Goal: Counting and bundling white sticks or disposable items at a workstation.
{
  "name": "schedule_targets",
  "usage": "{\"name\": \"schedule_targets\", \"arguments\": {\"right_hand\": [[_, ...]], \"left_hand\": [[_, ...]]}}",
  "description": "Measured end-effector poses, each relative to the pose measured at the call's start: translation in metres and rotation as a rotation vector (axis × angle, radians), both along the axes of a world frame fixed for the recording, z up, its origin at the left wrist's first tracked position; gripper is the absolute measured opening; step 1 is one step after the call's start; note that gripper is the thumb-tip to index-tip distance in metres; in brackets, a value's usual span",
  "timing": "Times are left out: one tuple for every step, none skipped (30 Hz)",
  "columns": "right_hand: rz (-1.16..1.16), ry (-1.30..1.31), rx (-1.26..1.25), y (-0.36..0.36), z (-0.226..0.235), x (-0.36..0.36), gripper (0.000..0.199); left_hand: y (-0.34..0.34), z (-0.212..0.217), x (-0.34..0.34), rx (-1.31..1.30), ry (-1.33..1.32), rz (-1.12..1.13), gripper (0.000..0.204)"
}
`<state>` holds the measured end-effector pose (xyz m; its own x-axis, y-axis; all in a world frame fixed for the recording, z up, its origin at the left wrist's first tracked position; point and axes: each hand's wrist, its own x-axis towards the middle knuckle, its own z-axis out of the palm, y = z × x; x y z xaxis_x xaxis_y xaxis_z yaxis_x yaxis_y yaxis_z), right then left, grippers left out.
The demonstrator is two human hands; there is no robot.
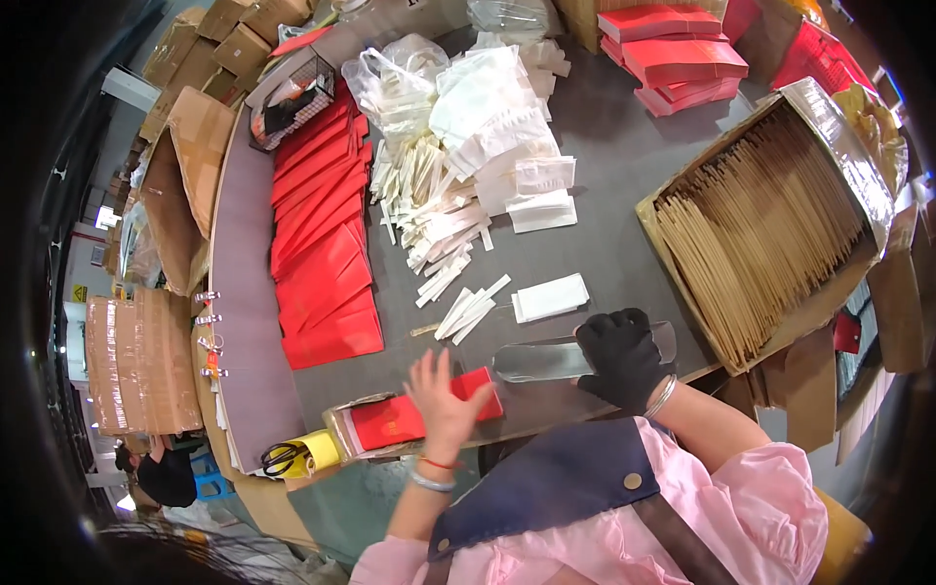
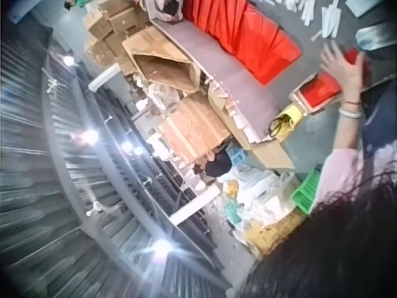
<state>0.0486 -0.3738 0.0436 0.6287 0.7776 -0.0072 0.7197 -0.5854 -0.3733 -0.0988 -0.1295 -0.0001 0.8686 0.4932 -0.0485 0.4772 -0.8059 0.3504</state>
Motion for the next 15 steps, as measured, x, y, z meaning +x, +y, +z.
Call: {"name": "schedule_targets", "arguments": {"right_hand": [[0.008, 0.009, -0.021, -0.001, 0.000, 0.000, 0.061], [0.016, 0.018, -0.041, -0.001, 0.000, 0.001, 0.062], [0.021, 0.021, -0.047, -0.001, 0.000, 0.001, 0.062], [0.035, 0.036, -0.064, 0.000, 0.001, 0.002, 0.061], [0.048, 0.051, -0.080, 0.001, 0.001, 0.003, 0.061], [0.052, 0.050, -0.081, 0.001, 0.000, 0.003, 0.061], [0.087, -0.017, -0.051, 0.000, -0.003, 0.002, 0.062], [0.123, -0.084, -0.019, 0.000, -0.006, 0.002, 0.064], [0.124, -0.083, -0.021, 0.000, -0.011, 0.002, 0.064], [0.148, -0.002, -0.027, 0.000, -0.018, 0.001, 0.065], [0.171, 0.079, -0.031, 0.001, -0.025, 0.000, 0.065], [0.169, 0.080, -0.032, 0.007, -0.029, -0.003, 0.065], [0.176, 0.124, -0.026, 0.021, -0.031, -0.010, 0.066], [0.182, 0.167, -0.020, 0.034, -0.035, -0.016, 0.066], [0.203, 0.114, 0.027, 0.047, -0.048, -0.024, 0.067]], "left_hand": [[-0.011, -0.006, 0.000, -0.073, 0.032, 0.046, 0.093], [-0.011, -0.012, 0.000, -0.081, 0.033, 0.047, 0.093], [-0.010, -0.017, -0.001, -0.092, -0.036, 0.055, 0.093], [-0.010, -0.021, -0.003, -0.101, -0.106, 0.064, 0.093], [-0.007, -0.022, -0.004, -0.149, -0.132, 0.050, 0.094], [-0.005, -0.022, -0.005, -0.150, -0.133, 0.053, 0.094], [-0.004, -0.023, -0.006, -0.160, -0.132, 0.044, 0.094], [-0.002, -0.023, -0.007, -0.168, -0.131, 0.035, 0.095], [-0.003, -0.023, -0.008, -0.169, -0.130, 0.036, 0.095], [-0.003, -0.023, -0.008, -0.173, -0.132, 0.042, 0.095], [-0.002, -0.023, -0.009, -0.174, -0.134, 0.049, 0.095], [-0.003, -0.023, -0.010, -0.175, -0.133, 0.047, 0.095], [-0.003, -0.023, -0.008, -0.189, -0.147, 0.041, 0.094], [-0.004, -0.023, -0.006, -0.202, -0.162, 0.032, 0.093], [-0.006, -0.022, -0.002, -0.202, -0.172, 0.016, 0.093]]}}
